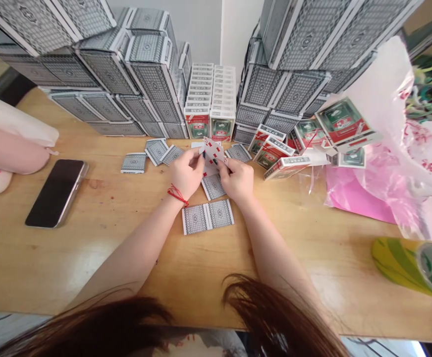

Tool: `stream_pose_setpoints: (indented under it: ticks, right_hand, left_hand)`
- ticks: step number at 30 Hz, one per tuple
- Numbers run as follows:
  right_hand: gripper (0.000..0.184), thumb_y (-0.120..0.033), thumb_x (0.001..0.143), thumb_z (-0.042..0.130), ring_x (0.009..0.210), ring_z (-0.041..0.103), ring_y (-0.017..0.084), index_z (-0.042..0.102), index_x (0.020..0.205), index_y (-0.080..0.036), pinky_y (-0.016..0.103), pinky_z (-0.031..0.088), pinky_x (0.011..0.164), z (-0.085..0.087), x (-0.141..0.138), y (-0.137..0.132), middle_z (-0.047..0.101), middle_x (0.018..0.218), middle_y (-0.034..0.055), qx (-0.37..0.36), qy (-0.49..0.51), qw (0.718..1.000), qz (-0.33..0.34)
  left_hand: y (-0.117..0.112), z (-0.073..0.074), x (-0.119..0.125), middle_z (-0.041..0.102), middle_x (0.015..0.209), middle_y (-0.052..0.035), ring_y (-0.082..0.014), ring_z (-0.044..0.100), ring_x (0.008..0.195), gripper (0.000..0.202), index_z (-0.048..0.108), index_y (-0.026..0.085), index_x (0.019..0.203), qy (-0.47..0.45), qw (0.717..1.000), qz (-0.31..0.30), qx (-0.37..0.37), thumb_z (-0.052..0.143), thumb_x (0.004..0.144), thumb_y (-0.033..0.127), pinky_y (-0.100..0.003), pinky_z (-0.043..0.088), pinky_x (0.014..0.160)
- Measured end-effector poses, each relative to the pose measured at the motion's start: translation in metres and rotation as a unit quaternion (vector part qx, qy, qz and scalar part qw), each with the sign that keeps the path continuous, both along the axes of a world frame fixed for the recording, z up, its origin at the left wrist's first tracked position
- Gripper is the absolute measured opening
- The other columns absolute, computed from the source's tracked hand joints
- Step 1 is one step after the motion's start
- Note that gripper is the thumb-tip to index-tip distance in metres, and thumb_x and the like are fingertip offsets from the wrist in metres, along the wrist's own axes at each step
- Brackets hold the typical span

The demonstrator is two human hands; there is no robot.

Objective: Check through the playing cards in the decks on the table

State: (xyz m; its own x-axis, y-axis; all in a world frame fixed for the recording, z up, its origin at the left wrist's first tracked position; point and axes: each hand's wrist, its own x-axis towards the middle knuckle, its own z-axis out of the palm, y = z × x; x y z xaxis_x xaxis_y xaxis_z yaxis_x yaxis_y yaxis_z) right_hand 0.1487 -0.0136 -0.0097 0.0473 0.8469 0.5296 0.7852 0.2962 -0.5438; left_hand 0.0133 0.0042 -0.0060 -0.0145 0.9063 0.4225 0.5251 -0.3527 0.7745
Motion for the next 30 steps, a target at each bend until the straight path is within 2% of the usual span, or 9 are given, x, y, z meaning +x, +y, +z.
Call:
stream_pose_setpoints:
  ticks: [5, 9, 13, 19, 25, 30]
  right_hand:
    - [0.039, -0.033, 0.082, 0.045, 0.043, 0.036, 0.009, 0.041, 0.046, -0.018, 0.024, 0.026, 0.046, 0.002, -0.005, -0.003, 0.041, 0.045, -0.0013, 0.004, -0.064, 0.997, 0.034]
    - [0.038, -0.03, 0.083, 0.044, 0.044, 0.037, 0.01, 0.043, 0.046, -0.018, 0.024, 0.027, 0.047, 0.004, -0.0078, -0.0045, 0.043, 0.046, -0.0008, 0.018, -0.097, 0.993, 0.058]
    - [0.039, -0.031, 0.083, 0.044, 0.044, 0.038, 0.009, 0.044, 0.046, -0.018, 0.024, 0.027, 0.046, 0.0032, -0.0059, -0.0037, 0.043, 0.046, -0.001, 0.02, -0.061, 0.997, 0.032]
    - [0.041, -0.034, 0.083, 0.045, 0.044, 0.038, 0.009, 0.043, 0.045, -0.018, 0.024, 0.027, 0.045, 0.0016, -0.003, -0.0016, 0.042, 0.045, -0.0013, 0.02, -0.018, 1.0, 0.001]
    - [0.041, -0.035, 0.083, 0.045, 0.043, 0.038, 0.008, 0.044, 0.046, -0.017, 0.023, 0.027, 0.045, 0.0019, -0.0024, -0.001, 0.043, 0.046, -0.0013, 0.017, -0.013, 1.0, 0.003]
    - [0.042, -0.033, 0.083, 0.045, 0.044, 0.037, 0.009, 0.038, 0.044, -0.018, 0.023, 0.027, 0.046, 0.0027, -0.0035, -0.0015, 0.04, 0.045, -0.0015, 0.022, -0.02, 0.999, 0.015]
  left_hand:
    - [-0.0003, 0.001, 0.0007, 0.066, 0.071, -0.0021, -0.0116, 0.061, 0.064, 0.005, 0.057, 0.018, 0.077, 0.026, 0.999, 0.043, 0.004, 0.052, 0.076, 0.019, -0.023, 0.048, 0.063]
    - [-0.0002, 0.0008, 0.0003, 0.064, 0.068, -0.0023, -0.0124, 0.06, 0.062, 0.004, 0.055, 0.018, 0.075, 0.044, 0.997, 0.061, 0.012, 0.052, 0.075, 0.02, -0.024, 0.047, 0.061]
    - [0.0003, -0.0002, -0.0003, 0.065, 0.074, -0.003, -0.012, 0.06, 0.065, 0.008, 0.056, 0.018, 0.082, 0.036, 0.998, 0.04, 0.021, 0.05, 0.077, 0.019, -0.024, 0.048, 0.064]
    - [0.0023, -0.0032, 0.0003, 0.065, 0.089, -0.0038, -0.0106, 0.061, 0.074, 0.024, 0.053, 0.018, 0.099, 0.009, 1.0, -0.005, 0.01, 0.049, 0.076, 0.012, -0.022, 0.05, 0.071]
    - [0.0032, -0.0043, 0.0008, 0.066, 0.088, -0.0038, -0.0107, 0.062, 0.075, 0.022, 0.054, 0.018, 0.098, -0.002, 1.0, -0.005, 0.001, 0.049, 0.077, 0.013, -0.022, 0.05, 0.071]
    - [0.0026, -0.0032, 0.0007, 0.066, 0.087, -0.0044, -0.0111, 0.063, 0.075, 0.019, 0.056, 0.017, 0.095, -0.008, 1.0, -0.002, -0.005, 0.05, 0.078, 0.013, -0.023, 0.051, 0.071]
